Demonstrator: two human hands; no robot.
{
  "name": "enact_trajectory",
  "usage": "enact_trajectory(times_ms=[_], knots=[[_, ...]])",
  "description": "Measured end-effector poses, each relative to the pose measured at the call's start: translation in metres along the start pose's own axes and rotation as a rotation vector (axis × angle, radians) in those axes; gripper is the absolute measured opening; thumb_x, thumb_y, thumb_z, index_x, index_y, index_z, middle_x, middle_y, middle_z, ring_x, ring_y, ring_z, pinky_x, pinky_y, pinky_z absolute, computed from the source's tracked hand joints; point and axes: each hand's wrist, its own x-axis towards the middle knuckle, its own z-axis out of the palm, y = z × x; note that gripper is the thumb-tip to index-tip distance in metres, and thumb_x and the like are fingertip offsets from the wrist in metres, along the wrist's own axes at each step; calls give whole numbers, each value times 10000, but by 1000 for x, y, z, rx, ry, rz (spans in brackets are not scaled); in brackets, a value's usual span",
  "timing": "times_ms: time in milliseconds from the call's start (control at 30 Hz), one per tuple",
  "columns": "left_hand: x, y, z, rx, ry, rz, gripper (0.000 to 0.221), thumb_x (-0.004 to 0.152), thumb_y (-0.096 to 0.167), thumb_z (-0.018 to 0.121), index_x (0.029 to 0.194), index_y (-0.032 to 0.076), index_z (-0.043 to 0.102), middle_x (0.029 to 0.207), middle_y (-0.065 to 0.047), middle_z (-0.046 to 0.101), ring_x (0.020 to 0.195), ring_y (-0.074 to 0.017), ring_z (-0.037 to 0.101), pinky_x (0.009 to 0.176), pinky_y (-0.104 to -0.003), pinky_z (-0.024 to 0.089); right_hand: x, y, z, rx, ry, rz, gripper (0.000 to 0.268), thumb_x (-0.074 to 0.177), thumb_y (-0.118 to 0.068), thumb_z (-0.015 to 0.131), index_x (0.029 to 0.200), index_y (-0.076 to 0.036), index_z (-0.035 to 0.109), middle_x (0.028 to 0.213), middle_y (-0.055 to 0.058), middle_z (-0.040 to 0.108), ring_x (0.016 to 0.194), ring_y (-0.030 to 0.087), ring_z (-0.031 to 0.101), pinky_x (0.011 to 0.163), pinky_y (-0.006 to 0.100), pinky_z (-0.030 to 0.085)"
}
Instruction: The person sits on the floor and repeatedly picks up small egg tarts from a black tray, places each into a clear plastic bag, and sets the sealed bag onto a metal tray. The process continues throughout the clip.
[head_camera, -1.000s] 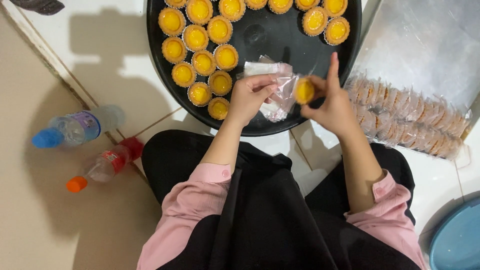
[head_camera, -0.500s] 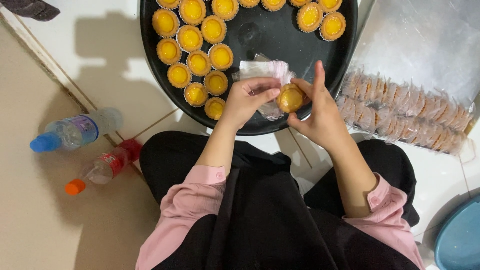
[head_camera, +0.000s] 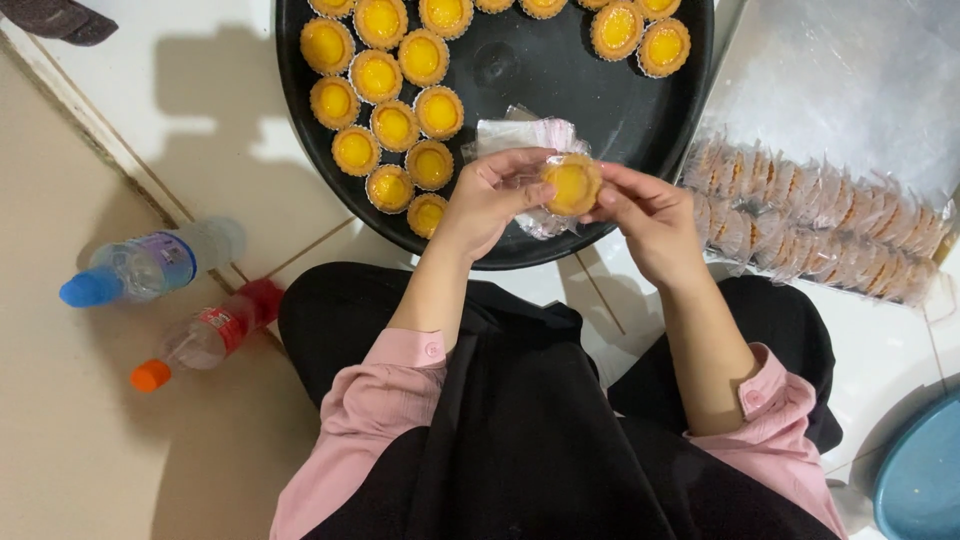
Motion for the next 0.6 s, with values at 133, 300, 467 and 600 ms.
enact_trajectory(times_ms=[133,300,467,600], knots=[[-6,8,8,39,-3,-49,446,788,10,910,1184,-65,717,1042,-179,738,949,-271,760,822,-389,662,1,5,-1,28,103,52,282,949,95,697,1224,135,649,1027,282,704,863,342,756,784,439,678],[-4,-5,3,70,-25,-30,472,753,8,929,1180,-35,733,1027,-147,753,954,-213,754,837,-352,658,2,-7,9,-259,140,-88,208,928,54,796,1122,87,728,963,202,709,874,234,728,783,328,619],[-9,4,8,106,-44,-86,521,756,36,935,1227,-20,720,1059,-155,757,965,-235,752,841,-368,656,1,-1,1,-313,204,-87,96,1018,-7,738,1100,44,736,864,117,719,849,114,662,817,246,571],[-11,10,14,-11,-93,-147,549,819,72,903,1314,11,674,1125,-201,712,1038,-326,740,858,-448,658,-3,-7,0,-244,152,-96,106,1018,-28,706,1097,38,683,916,161,721,908,181,699,895,283,543]])
